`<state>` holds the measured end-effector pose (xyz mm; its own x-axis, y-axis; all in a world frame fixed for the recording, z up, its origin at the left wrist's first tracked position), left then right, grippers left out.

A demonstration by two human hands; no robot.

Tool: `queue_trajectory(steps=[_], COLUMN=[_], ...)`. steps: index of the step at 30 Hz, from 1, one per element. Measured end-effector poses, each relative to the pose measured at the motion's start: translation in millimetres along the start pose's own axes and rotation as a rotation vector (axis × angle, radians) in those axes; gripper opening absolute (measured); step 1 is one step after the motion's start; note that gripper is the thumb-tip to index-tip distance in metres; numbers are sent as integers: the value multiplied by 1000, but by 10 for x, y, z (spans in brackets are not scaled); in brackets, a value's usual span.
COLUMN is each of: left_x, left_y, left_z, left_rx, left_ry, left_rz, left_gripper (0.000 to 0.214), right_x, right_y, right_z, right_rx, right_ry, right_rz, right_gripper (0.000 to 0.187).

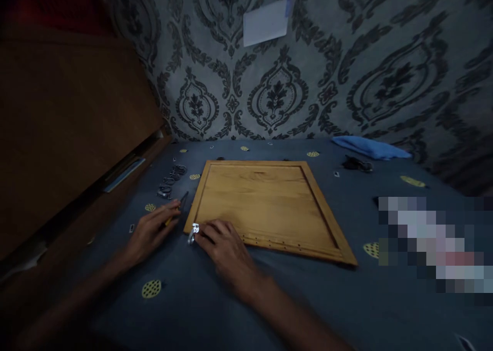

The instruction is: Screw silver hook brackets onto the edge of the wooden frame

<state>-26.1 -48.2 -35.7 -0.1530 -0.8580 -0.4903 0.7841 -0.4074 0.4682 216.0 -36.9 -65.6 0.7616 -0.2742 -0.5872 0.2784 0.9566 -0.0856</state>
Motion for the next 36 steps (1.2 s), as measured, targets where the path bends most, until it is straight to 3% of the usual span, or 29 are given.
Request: queue_trajectory(steps=[4, 10, 14, 20, 26, 36], left_x=[142, 134, 9, -297, -220, -240], left_y=[-93, -85, -183, -616, -756, -915], left_z=[-147, -175, -51, 190, 171, 474], left_rx=[-12, 5, -24, -130, -170, -198], left_ry=[-70, -79, -47, 53, 17, 173], left_rz=[-56, -57, 2, 154, 226, 366], left_gripper=[22, 21, 20, 39, 45, 32], right_x=[14, 9, 9, 36, 41, 44], right_y=[19, 22, 31, 64, 74, 83], right_z=[-20, 2, 13, -11, -16, 10], right_rx=[6, 27, 29, -6, -9, 8], right_ry=[9, 37, 18, 28, 42, 17], right_rz=[12, 49, 52, 54, 52, 57], right_gripper=[41, 38, 41, 48, 50, 51])
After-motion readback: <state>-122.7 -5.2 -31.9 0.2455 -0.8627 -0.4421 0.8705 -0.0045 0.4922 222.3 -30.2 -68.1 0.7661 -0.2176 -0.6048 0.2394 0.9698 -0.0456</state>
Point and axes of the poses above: each hand's wrist, its own x-axis away from the middle knuckle, its own z-axis out of the back of the hand, y = z × x, the point moved 1 cm from there along -x, towards the middle knuckle, and after that the axes turned 11 degrees about z, right-handed, at the moved point
